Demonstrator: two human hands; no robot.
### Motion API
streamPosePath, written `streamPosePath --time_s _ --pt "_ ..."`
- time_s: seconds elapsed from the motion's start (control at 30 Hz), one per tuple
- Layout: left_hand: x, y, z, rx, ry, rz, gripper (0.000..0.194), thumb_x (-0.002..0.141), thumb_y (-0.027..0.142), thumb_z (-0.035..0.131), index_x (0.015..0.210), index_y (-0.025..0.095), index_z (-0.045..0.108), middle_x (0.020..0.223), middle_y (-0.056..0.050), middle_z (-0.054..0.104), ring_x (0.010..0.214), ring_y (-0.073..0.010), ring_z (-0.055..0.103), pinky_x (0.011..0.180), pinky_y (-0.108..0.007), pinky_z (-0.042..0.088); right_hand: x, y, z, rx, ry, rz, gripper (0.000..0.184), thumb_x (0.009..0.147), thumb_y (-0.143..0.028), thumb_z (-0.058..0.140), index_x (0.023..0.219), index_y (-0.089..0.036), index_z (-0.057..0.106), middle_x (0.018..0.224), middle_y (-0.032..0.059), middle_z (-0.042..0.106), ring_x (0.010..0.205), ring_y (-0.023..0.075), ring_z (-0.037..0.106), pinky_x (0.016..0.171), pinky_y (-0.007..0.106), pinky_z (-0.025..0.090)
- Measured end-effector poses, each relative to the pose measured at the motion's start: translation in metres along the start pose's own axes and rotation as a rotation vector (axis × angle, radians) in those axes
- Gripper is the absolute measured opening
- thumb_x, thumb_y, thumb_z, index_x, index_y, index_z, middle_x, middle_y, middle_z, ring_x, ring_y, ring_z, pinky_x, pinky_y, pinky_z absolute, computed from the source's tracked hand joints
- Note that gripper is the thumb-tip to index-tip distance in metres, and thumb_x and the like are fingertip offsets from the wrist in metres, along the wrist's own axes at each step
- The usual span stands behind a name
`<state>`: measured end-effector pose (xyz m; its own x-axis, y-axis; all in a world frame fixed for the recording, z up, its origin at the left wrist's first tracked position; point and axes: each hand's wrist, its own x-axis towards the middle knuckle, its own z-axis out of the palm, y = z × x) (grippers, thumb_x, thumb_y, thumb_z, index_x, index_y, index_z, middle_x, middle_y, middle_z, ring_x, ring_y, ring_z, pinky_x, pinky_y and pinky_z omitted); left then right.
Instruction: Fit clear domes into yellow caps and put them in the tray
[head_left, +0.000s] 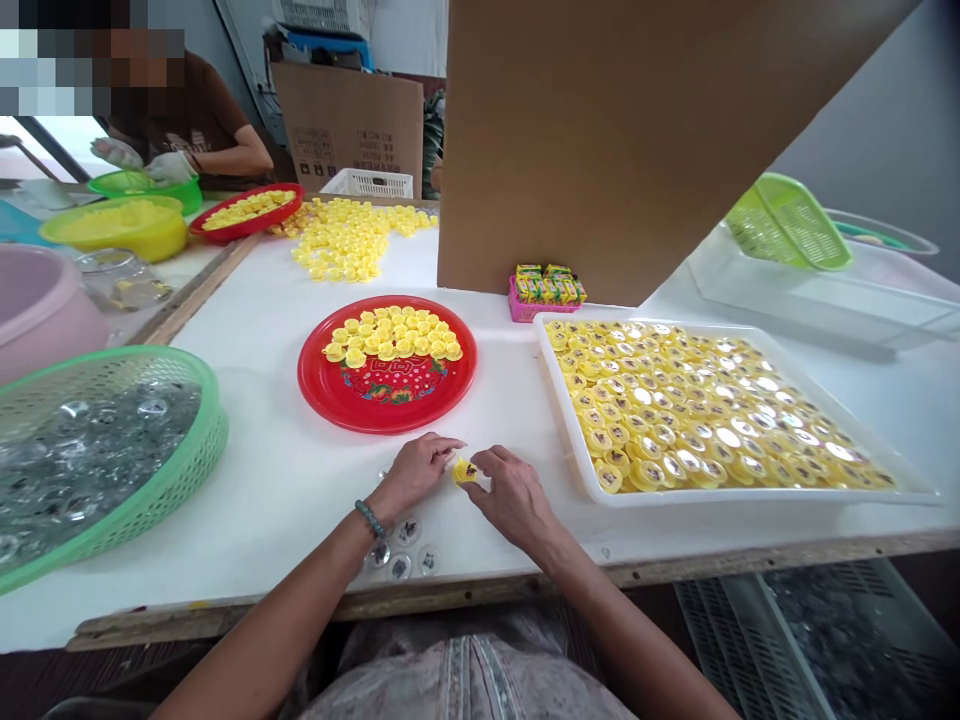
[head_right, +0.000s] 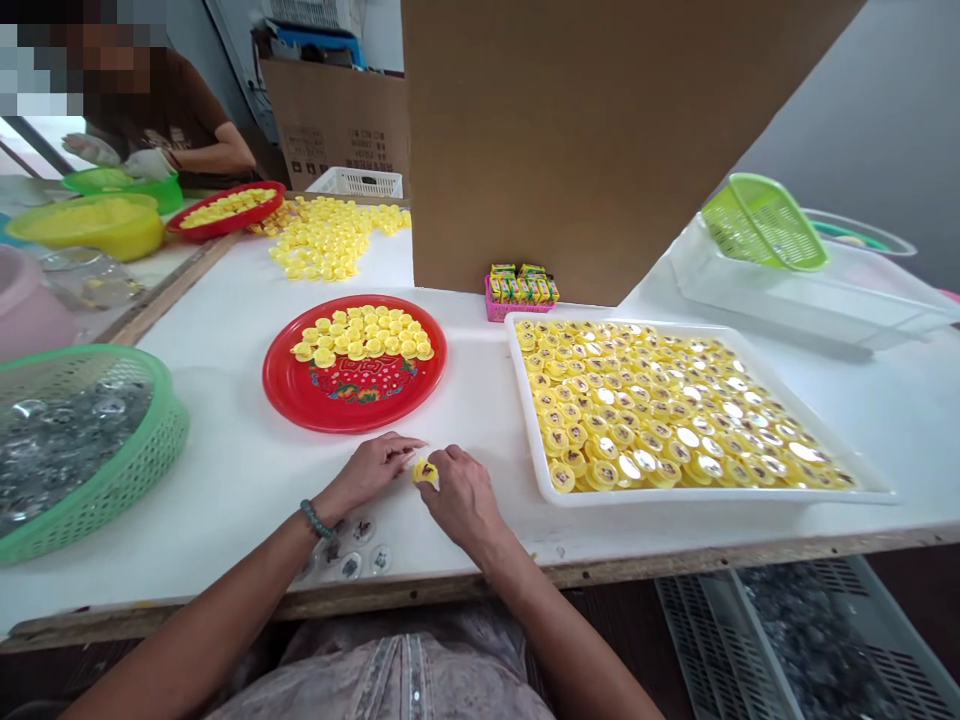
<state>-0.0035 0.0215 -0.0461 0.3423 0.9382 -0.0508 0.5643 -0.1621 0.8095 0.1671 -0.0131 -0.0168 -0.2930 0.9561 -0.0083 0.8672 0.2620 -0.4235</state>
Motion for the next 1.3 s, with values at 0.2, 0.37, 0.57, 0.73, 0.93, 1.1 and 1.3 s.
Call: streamPosePath --time_s 0.2,0.37,0.57,0.73,0.93,1.1,1.3 --pt "0.003 0.0 0.009 -0.159 -0.055 0.002 0.025 0.078 0.017 0.049 0.09 0.02 0.07 0.082 -0.003 0.065 0.064 -0.0134 0.055 0.065 -0.025 0.044 0.001 -0.004 0.01 -0.114 -0.037 0.053 0.012 0.082 -0.022 0.055 0.092 -0.018 0.06 0.091 0.0052 0.061 0.085 0.0177 0.058 0.07 0.025 0.039" --pt "-0.001 -0.003 0.014 -0.226 -0.025 -0.038 0.022 0.076 0.018 0.051 0.085 0.019 0.07 0.07 -0.001 0.064 0.058 -0.013 0.053 0.06 -0.024 0.042 0.002 -0.002 0.013 -0.118 -0.038 0.047 0.012 0.082 -0.018 0.054 0.092 -0.019 0.061 0.092 0.0053 0.061 0.086 0.0172 0.058 0.07 0.024 0.039" --pt "-0.001 -0.005 0.017 -0.27 0.013 -0.084 0.02 0.074 0.018 0.053 0.083 0.018 0.07 0.074 -0.002 0.068 0.067 -0.0154 0.058 0.066 -0.025 0.044 0.004 0.007 0.013 -0.047 -0.031 -0.041 0.018 0.082 -0.014 0.055 0.096 -0.021 0.065 0.094 0.0043 0.063 0.084 0.016 0.06 0.072 0.023 0.041" --pt "0.0 -0.007 0.018 -0.299 -0.003 -0.11 0.02 0.073 0.017 0.053 0.082 0.018 0.071 0.082 -0.003 0.07 0.074 -0.017 0.062 0.071 -0.026 0.046 0.007 0.015 0.015 -0.037 -0.051 -0.101 0.016 0.081 -0.013 0.056 0.09 -0.021 0.067 0.09 0.0041 0.065 0.078 0.0149 0.062 0.067 0.022 0.042" --pt "-0.001 -0.011 0.021 -0.359 -0.009 -0.134 0.022 0.074 0.019 0.054 0.089 0.019 0.071 0.084 -0.002 0.071 0.078 -0.0178 0.063 0.072 -0.027 0.047 0.014 0.022 0.011 -0.041 -0.112 -0.237 0.016 0.08 -0.006 0.055 0.083 -0.018 0.065 0.082 0.0037 0.064 0.074 0.0134 0.06 0.063 0.02 0.04" --pt "-0.001 -0.011 0.023 -0.381 -0.003 -0.151 0.019 0.074 0.022 0.057 0.087 0.019 0.07 0.082 -0.003 0.071 0.076 -0.0184 0.063 0.069 -0.027 0.047 0.017 0.027 0.007 0.06 -0.148 -0.253 0.016 0.077 -0.007 0.059 0.083 -0.019 0.068 0.084 0.0026 0.066 0.073 0.013 0.062 0.064 0.02 0.041" --pt "-0.001 -0.01 0.023 -0.323 0.011 -0.12 0.016 0.073 0.021 0.056 0.081 0.019 0.07 0.083 -0.003 0.07 0.076 -0.0179 0.063 0.07 -0.027 0.046 0.005 0.023 0.015 0.103 -0.019 -0.074 0.021 0.08 -0.012 0.059 0.097 -0.021 0.067 0.092 0.0038 0.068 0.075 0.0139 0.063 0.066 0.021 0.042"
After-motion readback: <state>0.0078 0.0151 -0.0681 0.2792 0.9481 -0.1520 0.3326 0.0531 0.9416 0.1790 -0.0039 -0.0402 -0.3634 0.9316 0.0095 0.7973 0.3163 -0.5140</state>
